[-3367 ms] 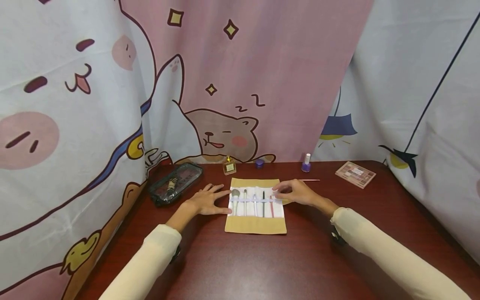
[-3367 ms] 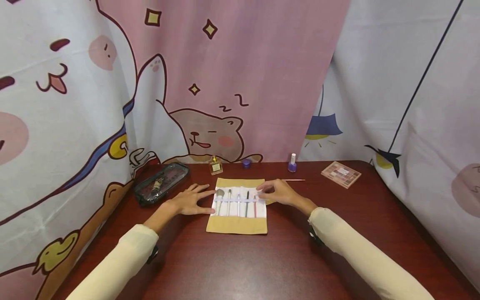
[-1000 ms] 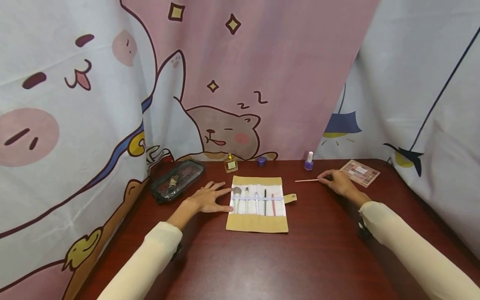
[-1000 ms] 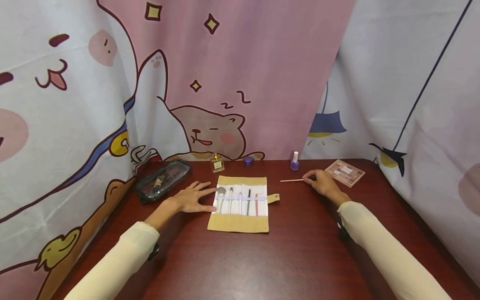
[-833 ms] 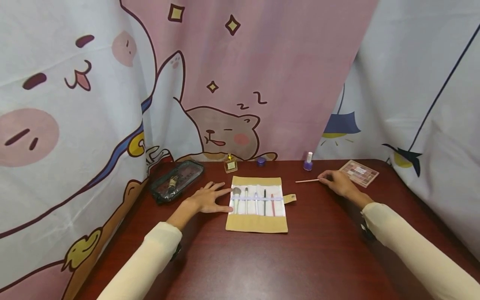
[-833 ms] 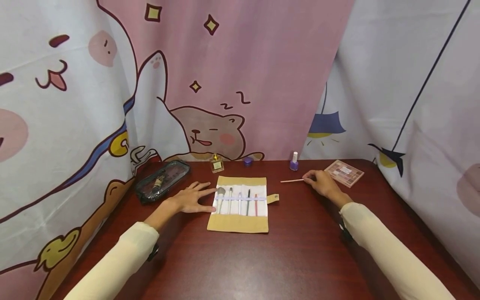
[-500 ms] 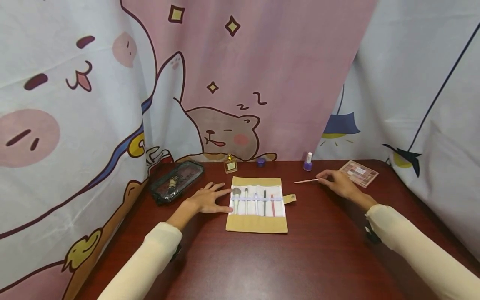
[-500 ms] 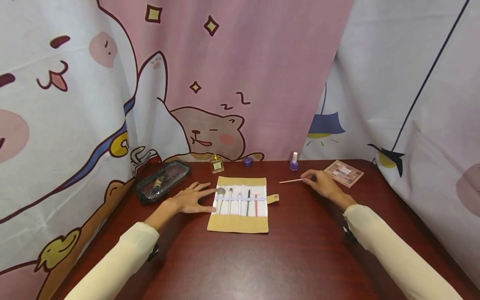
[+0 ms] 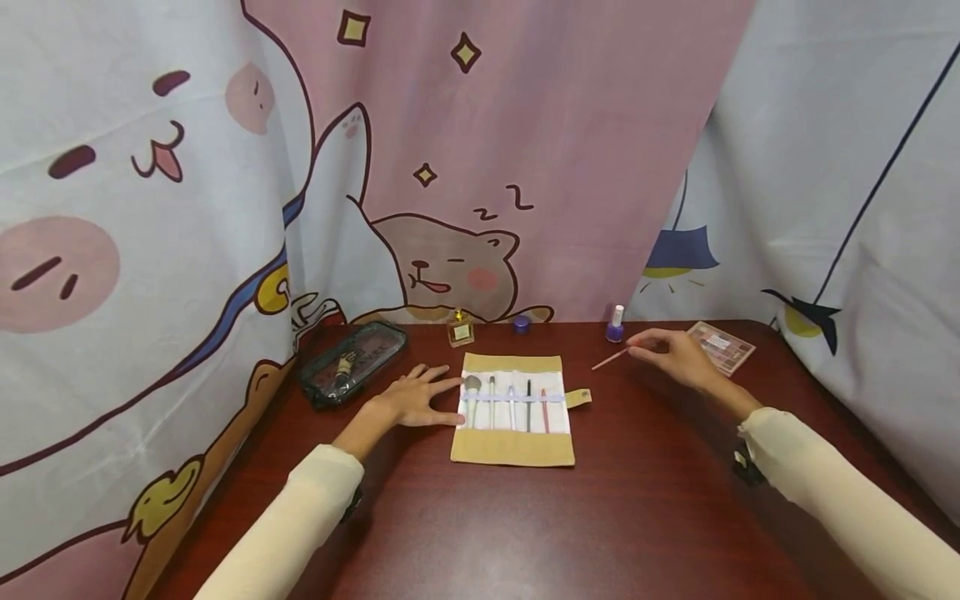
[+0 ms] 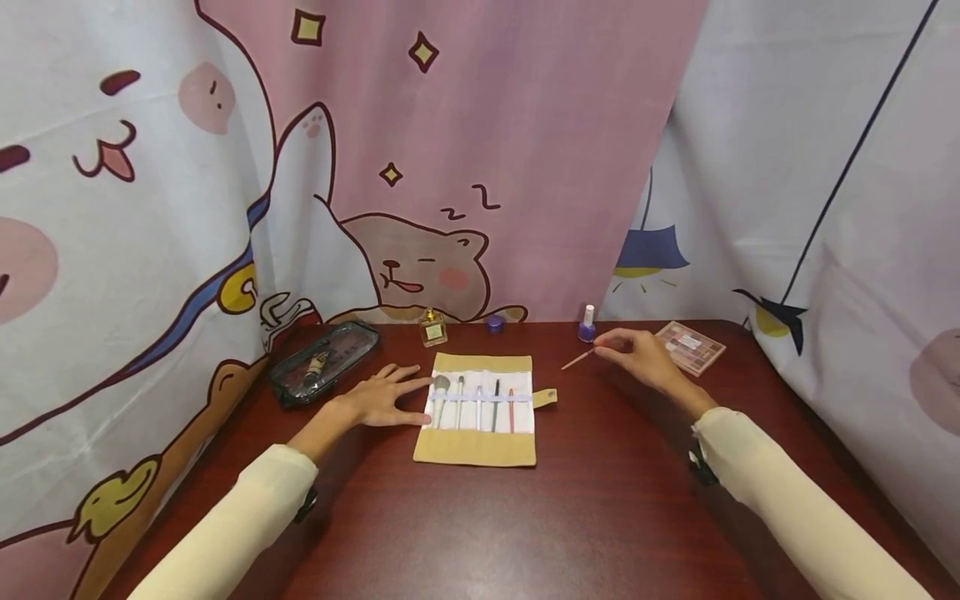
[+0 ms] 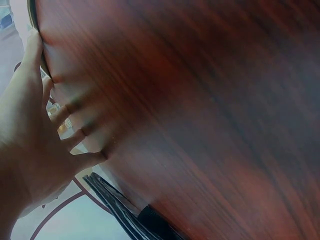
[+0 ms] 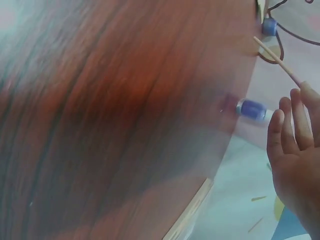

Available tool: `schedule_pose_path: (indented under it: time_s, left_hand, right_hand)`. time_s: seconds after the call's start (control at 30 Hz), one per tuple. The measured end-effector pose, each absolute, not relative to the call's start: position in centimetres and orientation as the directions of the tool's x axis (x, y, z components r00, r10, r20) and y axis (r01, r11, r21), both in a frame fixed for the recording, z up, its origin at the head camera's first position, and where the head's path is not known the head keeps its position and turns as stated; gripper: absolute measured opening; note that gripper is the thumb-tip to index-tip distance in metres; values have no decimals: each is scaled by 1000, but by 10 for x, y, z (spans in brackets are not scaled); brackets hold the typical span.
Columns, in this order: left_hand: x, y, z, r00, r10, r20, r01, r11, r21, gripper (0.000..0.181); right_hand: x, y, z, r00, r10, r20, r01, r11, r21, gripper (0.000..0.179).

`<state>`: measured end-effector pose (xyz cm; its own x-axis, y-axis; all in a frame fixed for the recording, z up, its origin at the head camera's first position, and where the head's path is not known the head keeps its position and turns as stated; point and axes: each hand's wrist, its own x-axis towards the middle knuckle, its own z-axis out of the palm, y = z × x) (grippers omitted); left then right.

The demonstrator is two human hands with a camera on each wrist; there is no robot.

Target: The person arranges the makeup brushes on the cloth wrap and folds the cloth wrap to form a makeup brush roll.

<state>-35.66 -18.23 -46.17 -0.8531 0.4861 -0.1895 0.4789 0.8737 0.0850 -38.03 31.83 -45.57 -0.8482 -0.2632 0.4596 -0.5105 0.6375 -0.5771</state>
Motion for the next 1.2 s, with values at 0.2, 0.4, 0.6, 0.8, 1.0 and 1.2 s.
schedule_pose_path:
  time_s: [0.2,0.4,0.6,0.8,1.0,1.2]
  left_hand:
    - [-357,-183,-463,-852,488,-189,481,873,82,89]
    - [-355,-183,-461,-853,487,-189,478,873,91,88]
    - [-355,-182,-460,-852,490,-186,479,872,101,86]
    - [-355,-182,-460,-850,495,-180,483,869,108,86]
    - [-355,-182,-461,-850,494,-180,485,869,97,86]
    - [-356,-182,-461,-851,493,-179,484,870,93,86]
  right_hand:
    - [-379,304,-448,-861,-257,439,-502,574,-647,17]
    - [-380,284,-440,-864,-273,424,-502,542,-674,29]
    - [-384,267,-436,-861,-289,418,-508,507,-696,32]
    - [-391,254,-436,-831,-320,455,-553,387,-738,23]
    - [-392,243,-434,-820,-356,448,-566,387,-728,13]
    - [-394,235,-437,-834,-373,406,-546,463,-698,16]
